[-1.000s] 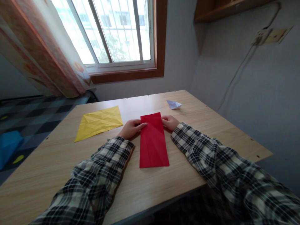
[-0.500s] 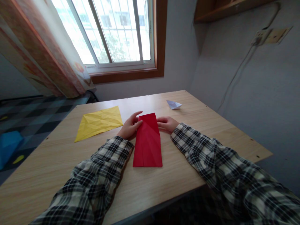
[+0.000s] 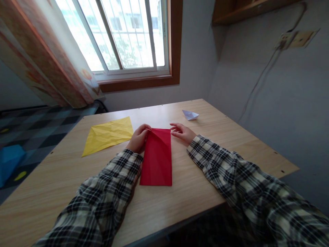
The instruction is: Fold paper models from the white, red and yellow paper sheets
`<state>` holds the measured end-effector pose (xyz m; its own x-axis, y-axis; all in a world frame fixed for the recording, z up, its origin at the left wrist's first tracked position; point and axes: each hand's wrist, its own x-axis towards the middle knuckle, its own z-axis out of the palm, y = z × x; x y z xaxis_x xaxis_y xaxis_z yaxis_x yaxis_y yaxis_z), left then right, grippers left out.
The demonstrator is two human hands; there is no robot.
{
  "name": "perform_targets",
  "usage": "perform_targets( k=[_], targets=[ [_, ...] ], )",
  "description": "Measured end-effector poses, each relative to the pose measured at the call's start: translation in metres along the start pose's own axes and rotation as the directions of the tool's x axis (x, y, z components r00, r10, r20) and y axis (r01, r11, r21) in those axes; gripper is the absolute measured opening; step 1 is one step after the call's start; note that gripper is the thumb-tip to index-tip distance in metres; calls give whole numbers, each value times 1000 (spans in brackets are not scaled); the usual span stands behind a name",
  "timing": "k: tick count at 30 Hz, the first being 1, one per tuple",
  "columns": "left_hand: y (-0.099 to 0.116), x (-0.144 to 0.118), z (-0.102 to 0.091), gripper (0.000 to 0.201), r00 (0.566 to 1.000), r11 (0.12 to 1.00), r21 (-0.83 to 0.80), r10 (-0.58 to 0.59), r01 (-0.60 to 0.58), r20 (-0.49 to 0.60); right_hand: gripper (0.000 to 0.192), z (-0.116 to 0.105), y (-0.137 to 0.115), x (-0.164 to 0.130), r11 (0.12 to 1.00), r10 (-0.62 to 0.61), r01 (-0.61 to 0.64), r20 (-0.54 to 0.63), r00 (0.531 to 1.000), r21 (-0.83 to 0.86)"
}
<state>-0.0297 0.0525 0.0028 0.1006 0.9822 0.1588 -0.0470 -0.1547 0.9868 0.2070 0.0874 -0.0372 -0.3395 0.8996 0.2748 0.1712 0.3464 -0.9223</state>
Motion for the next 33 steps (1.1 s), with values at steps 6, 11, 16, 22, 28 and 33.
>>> perform_targets(
  k=[6, 11, 16, 22, 28, 33],
  targets=[
    [2, 3, -2, 26, 997, 972, -234, -43, 27, -64, 57, -2, -7, -2, 998, 58, -61, 82, 995, 34],
    [-1, 5, -4, 26, 998, 967, -253, -10, -5, -56, 51, 4, -21, -8, 996, 57, -67, 164, 985, 55],
    [0, 3, -2, 25, 1000, 976, -216, -4, -1, -22, 41, 23, -26, -18, 987, 102, -116, 128, 986, 113],
    [-1, 5, -4, 19, 999, 967, -254, -38, 32, -16, 31, 24, -28, -19, 988, 61, -66, 38, 997, 142],
    [-13, 14, -22, 26, 996, 967, -256, 29, -7, 81, 34, 11, -24, -14, 994, 55, -48, -75, 996, 94],
    [-15, 19, -30, 27, 999, 954, -300, 34, -20, 40, 34, 1, -22, -12, 993, 101, -96, -90, 991, 66]
  ],
)
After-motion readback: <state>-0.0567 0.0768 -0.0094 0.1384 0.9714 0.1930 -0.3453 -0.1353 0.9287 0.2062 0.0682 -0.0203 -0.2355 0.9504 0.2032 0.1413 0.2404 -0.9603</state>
